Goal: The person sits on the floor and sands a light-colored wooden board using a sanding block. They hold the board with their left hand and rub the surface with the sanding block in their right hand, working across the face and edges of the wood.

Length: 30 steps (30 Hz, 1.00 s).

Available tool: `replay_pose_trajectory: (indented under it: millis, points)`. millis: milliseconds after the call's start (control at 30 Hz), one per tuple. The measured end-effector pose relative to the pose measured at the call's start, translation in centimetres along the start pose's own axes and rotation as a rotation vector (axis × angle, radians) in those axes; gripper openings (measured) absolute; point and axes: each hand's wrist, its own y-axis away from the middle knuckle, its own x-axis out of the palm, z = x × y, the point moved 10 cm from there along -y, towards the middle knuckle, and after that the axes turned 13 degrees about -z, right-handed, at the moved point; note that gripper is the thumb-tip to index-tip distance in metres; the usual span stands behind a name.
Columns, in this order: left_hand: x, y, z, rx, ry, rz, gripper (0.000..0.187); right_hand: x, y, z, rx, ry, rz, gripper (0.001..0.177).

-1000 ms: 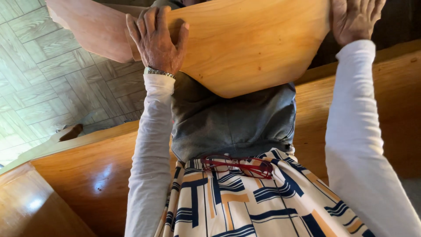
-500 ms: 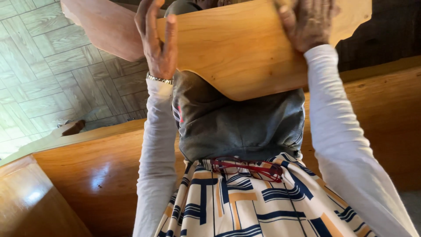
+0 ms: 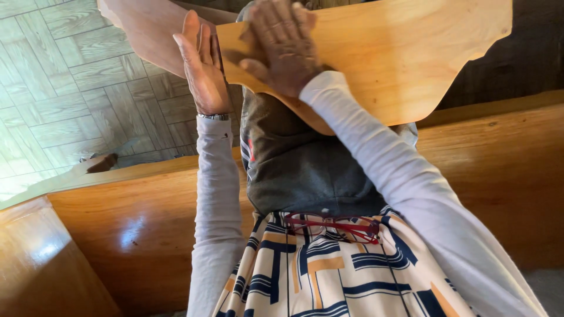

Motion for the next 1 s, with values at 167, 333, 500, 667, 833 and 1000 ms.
replay_pose_trajectory:
  millis: [167,333,500,667,833,1000]
  points:
    - [-0.8,-0.1,0.6,-0.05,0.081,-0.01,0.082,3.0,-0.5,5.9,-0.137,-0.061,0.076,0.09]
    - [-1.8,-0.9,0.0,0.044,-0.057,0.078,0.083,0.2,1.2,7.3,-0.23,-0.108,0.094,0.092]
    - [0.4,0.2,0.2,0.021,-0.144,0.059,0.082,-4.8,5.9,6.1,-0.292,-0.093,0.146,0.091]
    - [3.1,1.2,0.9,0.555,-0.839,0.34,0.054,-7.8,10.4,-2.0,-0.135,-0.257,0.068,0.07]
    - [5.6,3.4,1.0,0.862,-1.234,0.307,0.041,-16.5,9.8,-13.6,-0.034,-0.108,-0.081,0.029]
    - [5.9,3.4,1.1,0.789,-1.387,0.259,0.042,-14.2,21.0,-35.5,0.173,0.47,-0.167,0.036]
